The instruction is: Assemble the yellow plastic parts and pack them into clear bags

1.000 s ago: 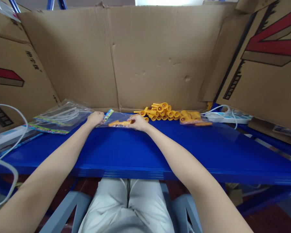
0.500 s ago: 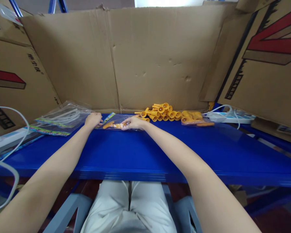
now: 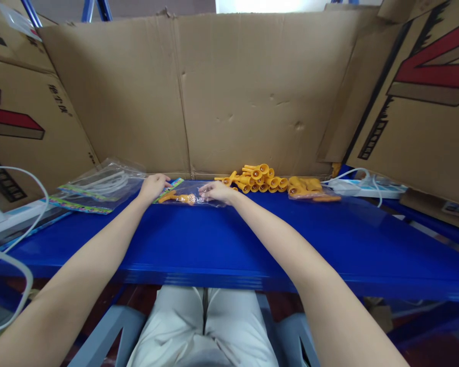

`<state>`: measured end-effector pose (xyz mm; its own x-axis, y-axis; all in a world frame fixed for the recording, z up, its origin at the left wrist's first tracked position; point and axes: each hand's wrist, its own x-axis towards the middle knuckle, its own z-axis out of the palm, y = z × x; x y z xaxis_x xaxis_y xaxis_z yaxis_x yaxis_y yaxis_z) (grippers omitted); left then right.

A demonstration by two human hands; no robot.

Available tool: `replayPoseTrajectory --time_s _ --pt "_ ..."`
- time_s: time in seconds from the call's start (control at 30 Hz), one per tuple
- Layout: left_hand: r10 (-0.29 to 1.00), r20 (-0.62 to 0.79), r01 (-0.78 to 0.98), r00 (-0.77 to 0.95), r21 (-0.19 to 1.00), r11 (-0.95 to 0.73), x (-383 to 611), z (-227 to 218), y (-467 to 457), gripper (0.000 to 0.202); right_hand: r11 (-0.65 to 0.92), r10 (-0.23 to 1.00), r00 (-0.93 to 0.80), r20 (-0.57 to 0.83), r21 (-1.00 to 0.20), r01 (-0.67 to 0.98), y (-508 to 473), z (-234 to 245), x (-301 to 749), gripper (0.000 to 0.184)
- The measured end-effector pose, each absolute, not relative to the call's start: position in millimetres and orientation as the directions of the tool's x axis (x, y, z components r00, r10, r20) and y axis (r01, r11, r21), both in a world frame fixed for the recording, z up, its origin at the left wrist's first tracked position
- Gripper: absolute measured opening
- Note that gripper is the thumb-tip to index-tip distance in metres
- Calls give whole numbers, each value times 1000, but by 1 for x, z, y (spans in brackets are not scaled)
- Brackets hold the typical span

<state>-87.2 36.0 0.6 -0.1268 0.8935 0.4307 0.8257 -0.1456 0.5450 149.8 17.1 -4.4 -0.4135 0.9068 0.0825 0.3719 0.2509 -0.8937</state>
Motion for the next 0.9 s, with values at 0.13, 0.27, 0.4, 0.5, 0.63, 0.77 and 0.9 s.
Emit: replayPoseTrajectory --time_s 0.13,0.27,0.4,0.5,0.63,0.77,0.9 --pt "919 394 856 -6 478 -199 -84 -3 35 38 357 933 -285 219 -655 666 13 5 177 15" --pt "925 381 892 3 417 -175 -84 -4 35 37 362 818 -140 558 -309 879 8 1 201 23" --pt "931 355 936 -79 348 -53 -81 0 29 34 292 845 -202 495 -110 950 4 -8 210 31" --pt "918 367 960 -153 276 50 -79 2 24 31 293 902 -248 354 -80 953 2 -11 209 32" --pt "911 367 975 -186 186 124 -82 -2 26 28 262 923 -231 308 -62 963 1 -11 205 30" --pt "937 325 981 -128 183 70 -91 -12 36 32 262 928 -190 320 -197 945 4 -11 206 26" --pt "953 274 968 -132 241 64 -95 -19 45 30 286 910 -103 402 -427 858 7 -6 209 26"
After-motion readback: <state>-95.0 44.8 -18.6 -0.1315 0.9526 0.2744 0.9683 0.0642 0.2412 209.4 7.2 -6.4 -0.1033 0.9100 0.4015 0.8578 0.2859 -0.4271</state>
